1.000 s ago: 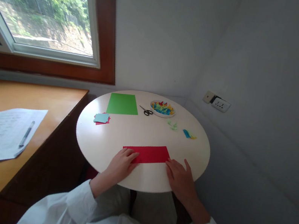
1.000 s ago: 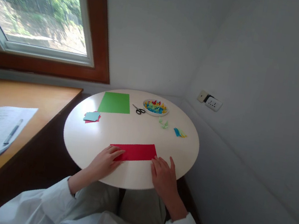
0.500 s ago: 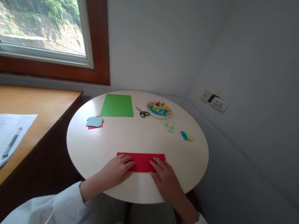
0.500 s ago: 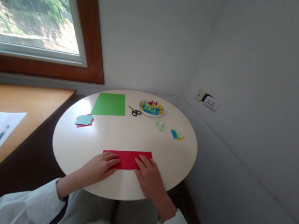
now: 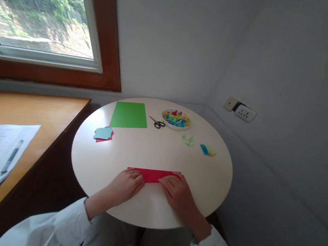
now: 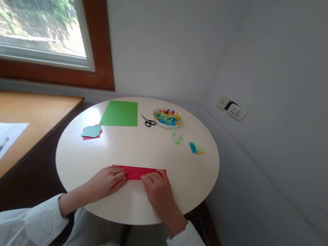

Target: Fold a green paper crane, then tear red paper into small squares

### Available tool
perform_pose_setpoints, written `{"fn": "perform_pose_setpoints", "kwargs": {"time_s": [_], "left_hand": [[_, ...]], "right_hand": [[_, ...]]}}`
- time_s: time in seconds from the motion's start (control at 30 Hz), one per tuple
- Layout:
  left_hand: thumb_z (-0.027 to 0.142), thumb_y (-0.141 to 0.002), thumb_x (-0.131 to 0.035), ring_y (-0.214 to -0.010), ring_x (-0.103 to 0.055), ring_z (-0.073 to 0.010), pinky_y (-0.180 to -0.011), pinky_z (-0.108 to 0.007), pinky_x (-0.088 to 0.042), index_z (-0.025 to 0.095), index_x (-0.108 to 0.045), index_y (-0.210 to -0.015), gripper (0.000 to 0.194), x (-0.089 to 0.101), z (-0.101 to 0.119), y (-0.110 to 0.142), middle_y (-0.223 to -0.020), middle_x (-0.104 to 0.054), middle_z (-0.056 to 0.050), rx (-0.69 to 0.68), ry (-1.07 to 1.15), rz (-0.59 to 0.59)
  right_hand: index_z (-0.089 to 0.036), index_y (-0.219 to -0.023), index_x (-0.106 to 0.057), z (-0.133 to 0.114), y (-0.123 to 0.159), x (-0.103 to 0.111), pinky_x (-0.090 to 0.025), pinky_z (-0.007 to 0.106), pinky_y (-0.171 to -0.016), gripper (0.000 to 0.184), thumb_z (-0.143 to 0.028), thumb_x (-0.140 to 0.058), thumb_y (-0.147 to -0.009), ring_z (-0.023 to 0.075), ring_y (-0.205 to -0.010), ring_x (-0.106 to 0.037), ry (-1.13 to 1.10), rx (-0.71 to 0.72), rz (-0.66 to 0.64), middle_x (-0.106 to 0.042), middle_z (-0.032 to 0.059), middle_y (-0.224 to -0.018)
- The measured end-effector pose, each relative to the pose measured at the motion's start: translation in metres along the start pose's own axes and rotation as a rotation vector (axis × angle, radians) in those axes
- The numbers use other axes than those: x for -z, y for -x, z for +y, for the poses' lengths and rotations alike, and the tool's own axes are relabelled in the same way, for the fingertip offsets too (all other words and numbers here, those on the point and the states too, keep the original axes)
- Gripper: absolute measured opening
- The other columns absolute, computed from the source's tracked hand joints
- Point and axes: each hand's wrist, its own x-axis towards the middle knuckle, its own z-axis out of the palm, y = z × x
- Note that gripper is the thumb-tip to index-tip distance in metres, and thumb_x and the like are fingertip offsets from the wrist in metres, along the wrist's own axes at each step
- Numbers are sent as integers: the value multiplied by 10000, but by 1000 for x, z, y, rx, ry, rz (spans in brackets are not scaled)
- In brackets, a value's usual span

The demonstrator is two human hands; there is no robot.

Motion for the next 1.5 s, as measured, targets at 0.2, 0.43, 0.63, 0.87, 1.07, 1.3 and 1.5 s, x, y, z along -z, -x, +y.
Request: {"fn": "perform_pose_setpoints", "kwargs": {"time_s": [0.2, 0.43, 0.63, 0.87, 1.07, 1.3, 1.5], "left_hand": [[239, -931, -385, -777, -637, -196, -883, -425, -439, 173, -627, -870, 259, 1, 12, -10, -830, -687, -58, 66, 27, -20], [83, -865, -442, -784, -643, -171, -969, -387, -416, 147, -625, -826, 198, 4, 10, -28, -839, -696, -53, -23, -34, -84], [76, -863, -426, -764, -650, -168, -965, -387, -433, 155, -628, -885, 218, 19, -6, -24, -800, -690, -49, -36, -61, -55], [66, -850, -397, -735, -650, -183, -878, -387, -485, 177, -638, -875, 267, 27, -22, -16, -810, -693, -57, -25, -70, 31], [95, -866, -369, -733, -643, -200, -755, -358, -519, 167, -652, -874, 292, 30, -34, -15, -836, -699, -75, 32, -58, 118], [126, -878, -366, -809, -634, -178, -764, -307, -514, 201, -653, -915, 298, 31, -23, -19, -867, -692, -48, 99, 66, 73], [165, -871, -428, -772, -646, -174, -695, -280, -513, 189, -641, -898, 217, 33, -16, -19, -889, -702, -38, 185, 184, 81]], "right_hand": [[-185, -843, -620, -4, -8, -3, -404, 375, -845, 190, -103, -449, -852, 176, -773, -598, -1, 37, 13, -687, 39, -795], [-188, -777, -593, -6, -24, 0, -375, 352, -835, 155, -126, -464, -838, 158, -720, -578, 11, 76, 82, -673, 22, -735], [-186, -808, -598, 12, -26, 11, -341, 347, -833, 163, -118, -453, -839, 152, -727, -596, 51, 73, 98, -699, 16, -775], [-186, -795, -618, 38, -19, 21, -346, 346, -824, 193, -145, -438, -851, 157, -731, -612, 116, 22, 97, -708, 29, -767], [-188, -841, -646, 59, -15, 27, -434, 366, -801, 185, -233, -466, -856, 194, -795, -653, -9, -221, 195, -723, 58, -827], [-227, -1085, -607, 32, -34, 18, -487, 376, -882, 316, -363, -589, -800, 208, -1018, -624, -398, -358, 106, -677, 61, -1096], [-217, -763, -665, 21, -42, 11, -513, 303, -685, 225, -316, -500, -879, 167, -703, -645, -365, -235, 210, -703, 27, -722]]}}
